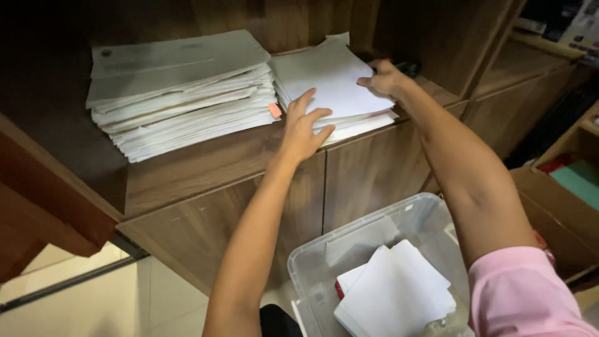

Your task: The person sits on the floor and repeatedly picks up stacks of white papers from a clear plastic bin, then places them onto a wooden cabinet shelf. The person handles the papers by hand, stacking them neatly on the shelf.

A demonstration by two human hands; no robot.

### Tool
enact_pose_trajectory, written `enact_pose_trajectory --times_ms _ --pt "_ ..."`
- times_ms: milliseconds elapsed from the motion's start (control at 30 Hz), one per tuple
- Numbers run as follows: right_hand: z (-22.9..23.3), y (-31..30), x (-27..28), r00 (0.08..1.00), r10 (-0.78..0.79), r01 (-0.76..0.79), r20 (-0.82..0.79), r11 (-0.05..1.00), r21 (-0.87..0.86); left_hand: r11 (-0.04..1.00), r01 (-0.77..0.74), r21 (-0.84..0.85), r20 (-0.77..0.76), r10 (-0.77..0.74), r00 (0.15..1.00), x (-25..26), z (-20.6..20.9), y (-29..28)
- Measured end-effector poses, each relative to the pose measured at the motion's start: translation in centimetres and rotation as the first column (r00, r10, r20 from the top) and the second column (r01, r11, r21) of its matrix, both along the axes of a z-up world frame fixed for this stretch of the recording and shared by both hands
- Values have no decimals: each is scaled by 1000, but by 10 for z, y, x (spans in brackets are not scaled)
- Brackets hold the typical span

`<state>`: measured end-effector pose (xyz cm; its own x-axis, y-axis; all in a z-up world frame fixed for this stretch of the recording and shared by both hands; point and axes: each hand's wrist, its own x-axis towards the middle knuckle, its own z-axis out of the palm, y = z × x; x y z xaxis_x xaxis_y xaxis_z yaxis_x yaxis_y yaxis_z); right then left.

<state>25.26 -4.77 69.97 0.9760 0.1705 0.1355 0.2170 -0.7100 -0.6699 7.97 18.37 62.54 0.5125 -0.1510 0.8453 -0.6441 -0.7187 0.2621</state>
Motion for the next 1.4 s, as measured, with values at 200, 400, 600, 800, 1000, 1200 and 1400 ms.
enact_pose_trajectory --times_ms 200,400,600,800,1000,1200,1400 --pt "-31 -17 8 940 158 -136 303 986 -93 998 -51 -31 48 52 997 -6 0 3" --pt "-36 -34 -59 943 116 -37 312 968 -247 995 -84 -51 33 85 996 -12 5 -4" --pt "-48 -12 -39 913 114 -55 393 986 -157 993 -102 -57 69 106 992 0 -1 1" --pt "-53 -17 -32 897 40 -46 439 999 3 993 -103 -59 53 106 993 -3 3 -2" --pt "-75 -24 -10 856 -111 63 505 992 111 998 -56 -25 49 57 997 9 -5 8" --pt "-119 -82 -154 529 -187 -114 828 951 288 986 -129 105 204 105 973 -17 5 4" --pt "-400 -174 -192 785 -496 346 371 848 401 994 -47 96 376 8 927 -66 -14 -43"
